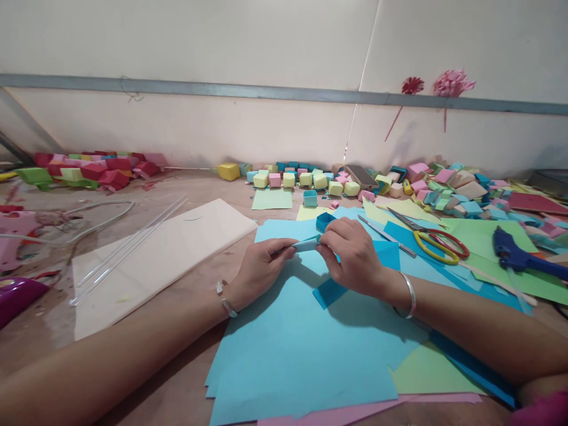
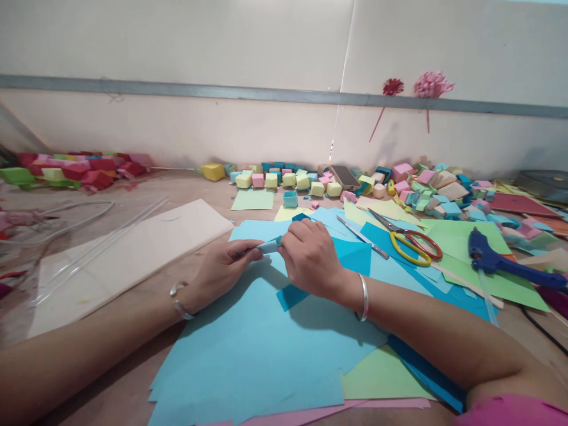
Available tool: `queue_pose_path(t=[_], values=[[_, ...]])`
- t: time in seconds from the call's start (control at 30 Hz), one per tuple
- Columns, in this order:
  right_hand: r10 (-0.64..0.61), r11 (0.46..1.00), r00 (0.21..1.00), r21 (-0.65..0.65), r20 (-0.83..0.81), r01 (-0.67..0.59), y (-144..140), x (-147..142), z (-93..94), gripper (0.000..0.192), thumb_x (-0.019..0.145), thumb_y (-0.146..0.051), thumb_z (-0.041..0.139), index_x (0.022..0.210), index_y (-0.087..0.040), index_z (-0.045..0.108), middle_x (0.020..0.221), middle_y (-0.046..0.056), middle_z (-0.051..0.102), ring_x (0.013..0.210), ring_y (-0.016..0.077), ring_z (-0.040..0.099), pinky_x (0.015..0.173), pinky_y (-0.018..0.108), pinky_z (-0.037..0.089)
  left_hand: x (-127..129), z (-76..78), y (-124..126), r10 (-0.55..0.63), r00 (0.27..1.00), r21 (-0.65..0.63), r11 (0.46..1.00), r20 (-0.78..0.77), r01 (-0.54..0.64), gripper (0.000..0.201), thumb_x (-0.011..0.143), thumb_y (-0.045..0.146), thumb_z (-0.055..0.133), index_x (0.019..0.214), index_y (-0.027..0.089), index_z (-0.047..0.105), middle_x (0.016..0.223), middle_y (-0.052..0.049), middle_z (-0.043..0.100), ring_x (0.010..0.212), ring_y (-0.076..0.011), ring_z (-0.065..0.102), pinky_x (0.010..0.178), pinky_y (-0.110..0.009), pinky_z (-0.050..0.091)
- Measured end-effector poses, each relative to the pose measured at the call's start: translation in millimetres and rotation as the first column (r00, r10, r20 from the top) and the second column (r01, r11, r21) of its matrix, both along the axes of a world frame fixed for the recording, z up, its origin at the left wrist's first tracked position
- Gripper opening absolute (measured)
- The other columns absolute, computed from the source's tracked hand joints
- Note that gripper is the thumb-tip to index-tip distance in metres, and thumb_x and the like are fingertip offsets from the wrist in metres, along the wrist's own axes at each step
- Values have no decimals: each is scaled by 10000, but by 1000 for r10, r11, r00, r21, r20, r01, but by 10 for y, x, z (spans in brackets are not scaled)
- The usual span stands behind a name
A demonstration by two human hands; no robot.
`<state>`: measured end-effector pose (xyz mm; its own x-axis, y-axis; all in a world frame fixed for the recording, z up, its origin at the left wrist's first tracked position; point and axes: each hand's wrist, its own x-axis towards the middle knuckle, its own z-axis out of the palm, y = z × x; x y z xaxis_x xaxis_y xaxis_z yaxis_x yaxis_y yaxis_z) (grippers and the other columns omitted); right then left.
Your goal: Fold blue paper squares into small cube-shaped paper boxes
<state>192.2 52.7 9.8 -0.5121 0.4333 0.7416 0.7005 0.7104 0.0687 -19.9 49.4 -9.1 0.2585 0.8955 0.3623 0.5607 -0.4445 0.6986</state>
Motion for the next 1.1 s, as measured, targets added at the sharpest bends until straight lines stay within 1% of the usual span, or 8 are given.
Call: queue_pose_path(t=[0.23, 0.33, 0.43, 0.63, 0.73, 0.83, 1.0, 1.1], values=[[-43, 996, 999, -78, -28, 41, 51, 14, -3, 267, 943, -223, 439, 722, -182, 583, 739, 47, 551, 699, 172, 412, 658, 317, 309, 36, 22, -29, 33, 990, -96, 995, 135, -20, 247, 857, 357, 576, 967, 199, 731, 861, -11, 752, 740, -179, 696, 689, -278, 559], [-10, 994, 996, -111, -88, 0, 79, 19, -33, 222, 932, -217, 456, 757, -181, 588, 786, 62, 593, 751, 183, 480, 679, 316, 351, 48, 11, -29, 54, 971, -195, 981, 232, -8, 252, 828, 383, 611, 931, 190, 737, 868, -14, 744, 716, -176, 692, 661, -279, 578], [45, 991, 985, -117, -169, -66, 100, 24, -66, 162, 916, -195, 484, 785, -181, 578, 773, 55, 616, 733, 177, 530, 665, 300, 391, 43, -14, -16, 69, 963, -232, 973, 262, -7, 269, 812, 409, 633, 927, 190, 739, 896, -15, 741, 712, -177, 690, 670, -289, 582], [67, 979, 938, -159, -340, -128, 71, 18, -44, 74, 874, -149, 542, 815, -194, 546, 718, 1, 607, 638, 128, 548, 613, 243, 442, 34, 59, -34, 112, 990, -159, 983, 91, -96, 248, 816, 406, 615, 881, 201, 739, 822, 4, 742, 611, -144, 635, 627, -270, 525], [66, 977, 920, -164, -387, -139, 42, 4, -7, 77, 875, -135, 531, 843, -203, 551, 765, 3, 629, 664, 123, 567, 639, 243, 462, 37, 110, -50, 116, 993, -62, 992, 20, -114, 215, 812, 388, 618, 830, 205, 730, 827, 2, 747, 680, -160, 638, 679, -281, 506], [74, 977, 914, -156, -399, -147, 36, -4, 10, 69, 881, -154, 532, 848, -207, 562, 776, 7, 645, 681, 128, 581, 647, 251, 467, 34, 119, -46, 92, 996, -14, 996, 6, -91, 198, 821, 368, 608, 822, 209, 726, 871, -8, 751, 782, -180, 649, 735, -291, 503], [85, 975, 923, -160, -376, -155, 54, 4, -1, 35, 890, -198, 555, 874, -192, 586, 779, 22, 651, 679, 133, 581, 653, 256, 470, 26, 92, -34, 46, 999, -5, 999, 28, -46, 168, 821, 304, 603, 843, 202, 734, 887, -24, 745, 778, -169, 648, 749, -288, 513], [92, 961, 922, -210, -376, -181, 61, 8, -2, 137, 882, -227, 578, 992, -150, 608, 830, 49, 657, 704, 138, 576, 680, 264, 476, 21, 79, -36, 4, 997, 11, 1000, 72, -5, 161, 819, 291, 610, 835, 196, 740, 863, -35, 739, 757, -164, 645, 713, -280, 515]])
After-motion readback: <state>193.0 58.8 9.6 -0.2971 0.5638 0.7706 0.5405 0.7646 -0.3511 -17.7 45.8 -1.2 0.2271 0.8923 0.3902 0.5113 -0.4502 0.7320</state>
